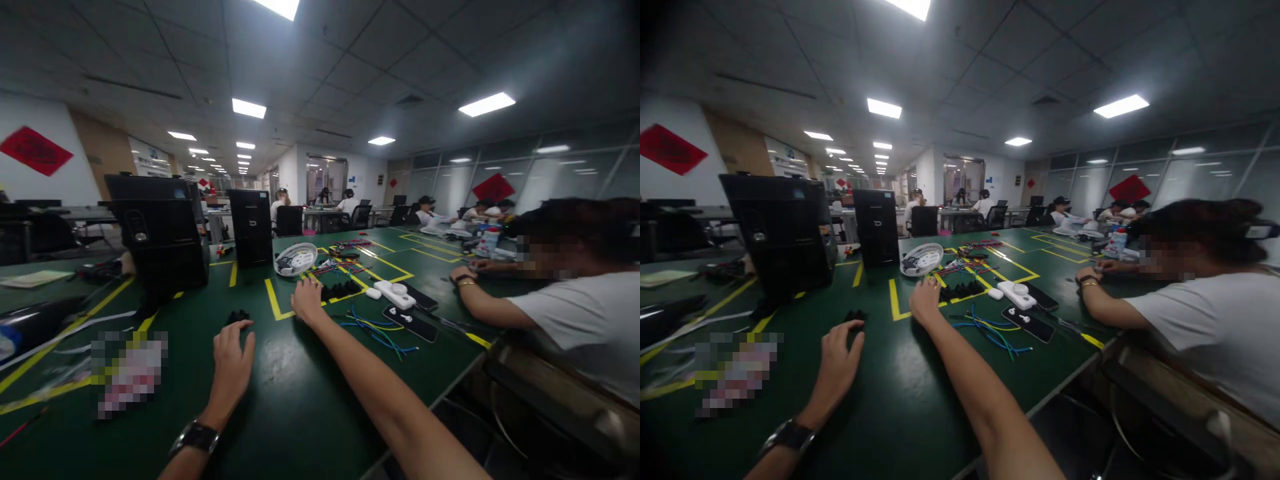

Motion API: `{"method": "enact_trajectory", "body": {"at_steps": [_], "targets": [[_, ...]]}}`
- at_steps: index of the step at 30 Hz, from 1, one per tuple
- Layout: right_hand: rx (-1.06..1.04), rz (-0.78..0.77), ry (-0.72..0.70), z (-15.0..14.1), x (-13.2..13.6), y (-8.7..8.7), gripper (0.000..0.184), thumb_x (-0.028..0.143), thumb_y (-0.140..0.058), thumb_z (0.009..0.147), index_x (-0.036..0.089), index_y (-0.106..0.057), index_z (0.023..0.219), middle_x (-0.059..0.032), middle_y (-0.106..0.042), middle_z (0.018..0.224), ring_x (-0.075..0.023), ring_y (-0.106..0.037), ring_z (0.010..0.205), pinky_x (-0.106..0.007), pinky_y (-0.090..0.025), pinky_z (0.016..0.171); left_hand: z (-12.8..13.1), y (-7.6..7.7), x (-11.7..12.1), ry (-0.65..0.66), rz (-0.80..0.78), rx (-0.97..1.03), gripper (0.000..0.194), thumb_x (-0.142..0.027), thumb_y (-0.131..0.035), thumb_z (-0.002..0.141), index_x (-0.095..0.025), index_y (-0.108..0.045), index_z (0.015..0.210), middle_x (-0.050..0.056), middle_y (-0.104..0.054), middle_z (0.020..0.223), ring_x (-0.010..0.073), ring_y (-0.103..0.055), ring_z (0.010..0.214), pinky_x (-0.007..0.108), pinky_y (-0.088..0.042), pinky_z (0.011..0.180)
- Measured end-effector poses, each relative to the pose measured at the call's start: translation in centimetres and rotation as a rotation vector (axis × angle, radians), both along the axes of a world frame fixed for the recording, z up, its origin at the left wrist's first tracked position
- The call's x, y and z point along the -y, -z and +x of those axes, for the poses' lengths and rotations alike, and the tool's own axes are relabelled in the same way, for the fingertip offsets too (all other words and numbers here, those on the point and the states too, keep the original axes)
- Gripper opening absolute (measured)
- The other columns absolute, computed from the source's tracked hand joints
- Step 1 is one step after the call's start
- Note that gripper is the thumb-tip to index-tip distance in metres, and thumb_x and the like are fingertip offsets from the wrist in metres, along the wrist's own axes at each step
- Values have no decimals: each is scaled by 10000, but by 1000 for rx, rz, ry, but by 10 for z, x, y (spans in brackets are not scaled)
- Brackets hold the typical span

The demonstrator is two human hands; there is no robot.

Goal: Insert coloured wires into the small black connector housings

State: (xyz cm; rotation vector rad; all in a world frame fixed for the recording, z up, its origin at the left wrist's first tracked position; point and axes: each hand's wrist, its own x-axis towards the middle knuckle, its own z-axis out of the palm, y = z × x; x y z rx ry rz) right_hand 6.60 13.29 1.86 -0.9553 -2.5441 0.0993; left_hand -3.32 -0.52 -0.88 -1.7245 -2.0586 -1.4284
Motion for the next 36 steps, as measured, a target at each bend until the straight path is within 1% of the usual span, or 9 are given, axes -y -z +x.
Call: {"method": "enact_trajectory", "body": {"at_steps": [5, 10, 14, 17, 20, 25, 27, 32, 36], "targets": [[60, 72, 221, 63, 8, 2, 340, 341, -540, 900, 128, -540, 1165, -106, -566, 1168, -231, -558, 1042, -448, -466, 877, 4, 3, -8, 129, -102, -44, 461, -471, -354, 813, -141, -558, 1064, 155, -569, 1095, 329, -470, 1079, 509, -362, 953], [57, 109, 275, 46, 16, 10, 471, 440, -548, 825, 125, -493, 1172, -160, -618, 1087, -301, -547, 1066, -524, -395, 902, -5, 5, -10, 102, -258, 146, 467, -493, -383, 821, -163, -547, 1108, 143, -562, 1132, 324, -554, 968, 495, -452, 854], [-104, -158, 178, 33, 30, 2, 631, 522, -553, 781, 164, -402, 1279, -127, -653, 1028, -289, -630, 920, -397, -488, 735, -5, -1, -3, 15, -265, 603, 485, -470, -508, 803, -231, -473, 1224, 96, -583, 1141, 273, -617, 836, 504, -501, 796], [-286, -297, 83, 29, 54, -5, 576, 524, -523, 818, 194, -402, 1275, -71, -669, 976, -229, -652, 841, -306, -490, 669, 10, -18, 6, 146, -104, 1097, 394, -367, -506, 850, -251, -459, 1223, 78, -592, 1111, 223, -628, 872, 431, -550, 745], [-262, -231, -91, 27, 89, -9, 514, 526, -545, 818, 205, -480, 1215, -69, -659, 1002, -230, -635, 882, -316, -488, 716, 26, -38, 15, 176, -74, 1442, 264, -308, -374, 926, -228, -550, 1105, 68, -623, 989, 188, -641, 818, 347, -571, 663], [-201, 11, -253, 64, 112, -19, 417, 445, -525, 872, 213, -530, 1218, -87, -587, 1189, -225, -535, 1109, -344, -415, 923, 19, -40, 22, 177, -29, 1447, 233, -253, -420, 910, -198, -591, 1059, 63, -645, 911, 172, -648, 680, 323, -564, 568], [-149, -9, -106, 97, 95, -26, 307, 353, -498, 898, 211, -580, 1157, -76, -613, 1150, -198, -558, 1073, -306, -411, 914, 10, -32, 20, 250, -5, 1445, 257, -293, -392, 923, -197, -586, 1063, 78, -656, 933, 181, -656, 667, 349, -561, 568], [73, -178, 554, 175, 22, -39, 301, 345, -466, 903, 151, -660, 1028, -136, -678, 1019, -237, -620, 990, -304, -448, 806, 8, -21, 14, 318, -10, 1440, 293, -347, -373, 927, -185, -598, 1024, 98, -665, 951, 201, -671, 672, 370, -552, 586], [106, -214, 693, 189, -13, -36, 307, 330, -611, 808, 96, -673, 997, -202, -668, 1033, -283, -630, 987, -310, -469, 763, 16, -22, 16, 360, -63, 1391, 280, -350, -394, 919, -194, -583, 1055, 106, -671, 965, 210, -673, 671, 373, -545, 581]]}}
